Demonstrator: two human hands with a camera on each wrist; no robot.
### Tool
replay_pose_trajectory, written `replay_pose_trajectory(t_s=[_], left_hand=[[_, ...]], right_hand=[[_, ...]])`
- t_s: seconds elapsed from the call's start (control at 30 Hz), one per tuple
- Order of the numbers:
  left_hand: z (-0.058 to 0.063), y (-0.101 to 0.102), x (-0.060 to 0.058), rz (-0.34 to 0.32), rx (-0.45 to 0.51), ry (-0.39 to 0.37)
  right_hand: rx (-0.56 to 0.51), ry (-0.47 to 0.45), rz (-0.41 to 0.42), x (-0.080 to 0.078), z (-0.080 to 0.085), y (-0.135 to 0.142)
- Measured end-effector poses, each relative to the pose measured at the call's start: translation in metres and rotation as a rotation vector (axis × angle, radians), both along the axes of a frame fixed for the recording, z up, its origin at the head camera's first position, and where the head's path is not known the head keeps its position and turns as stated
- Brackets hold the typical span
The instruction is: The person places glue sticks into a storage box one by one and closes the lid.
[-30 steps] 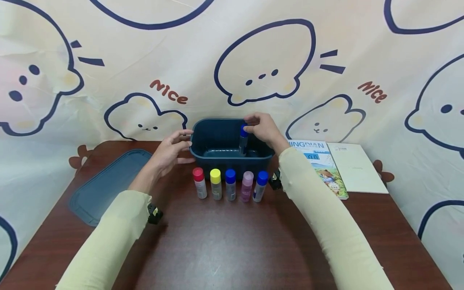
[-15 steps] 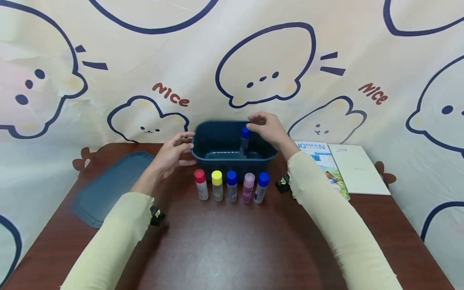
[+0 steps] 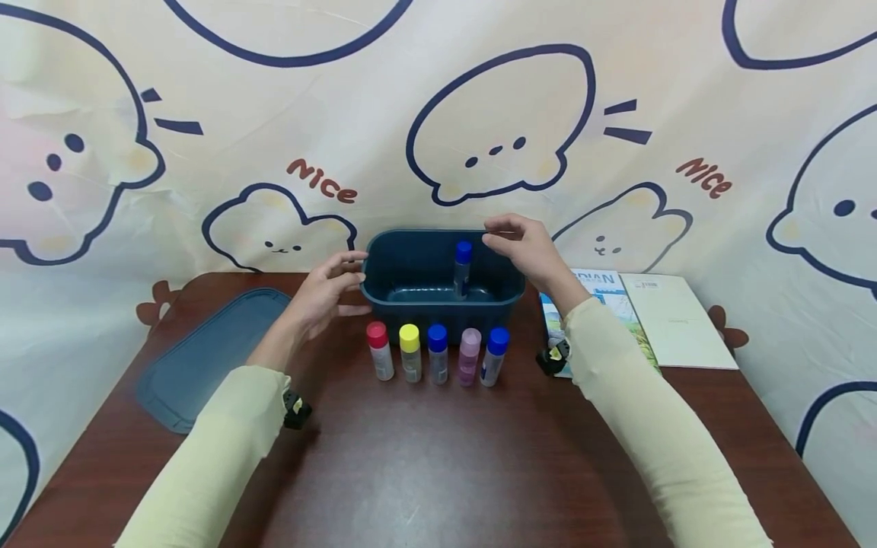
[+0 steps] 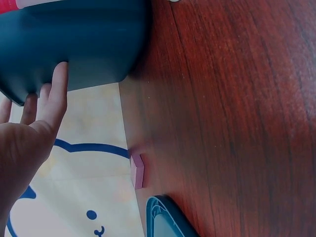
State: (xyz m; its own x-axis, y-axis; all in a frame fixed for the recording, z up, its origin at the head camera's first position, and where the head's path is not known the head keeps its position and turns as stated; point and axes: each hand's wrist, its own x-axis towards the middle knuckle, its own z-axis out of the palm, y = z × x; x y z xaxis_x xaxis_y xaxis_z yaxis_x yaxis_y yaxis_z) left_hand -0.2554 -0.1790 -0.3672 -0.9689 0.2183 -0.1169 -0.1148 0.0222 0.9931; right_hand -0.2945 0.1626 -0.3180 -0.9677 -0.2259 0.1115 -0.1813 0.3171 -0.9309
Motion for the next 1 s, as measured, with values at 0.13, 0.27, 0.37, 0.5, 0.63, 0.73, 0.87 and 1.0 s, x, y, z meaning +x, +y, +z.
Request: replay_pose_trajectory(t_s=[0.13,0.27,0.37,0.5,0.63,0.73,0.87,1.0], left_hand=[[-0.001,-0.001,0.001,0.002,0.009,0.002],[-0.002,-0.001,0.001,0.004,0.017,0.003],[-0.002,-0.001,0.000,0.002,0.023,0.002],[-0.002,-0.001,-0.002,-0.006,0.036,-0.002],[-0.003,-0.001,-0.002,-0.016,0.043,-0.006],[-0.002,-0.001,-0.002,-0.015,0.046,-0.006],[-0.002,-0.001,-0.002,-0.014,0.046,-0.005],[-0.002,-0.002,-0.002,-0.015,0.042,-0.003]], right_hand=[[0.012,0.008,0.011,0.006,-0.001,0.004],[-0.003,0.015,0.020,0.011,-0.004,0.009],[-0.041,0.018,0.027,0.016,-0.006,0.012],[-0.081,0.010,0.033,0.021,-0.009,0.017],[-0.081,0.015,0.033,0.029,-0.010,0.020],[-0.076,0.020,0.047,0.034,-0.010,0.022],[-0.103,0.004,0.073,0.038,-0.011,0.024],[-0.139,-0.016,0.094,0.043,-0.013,0.025]])
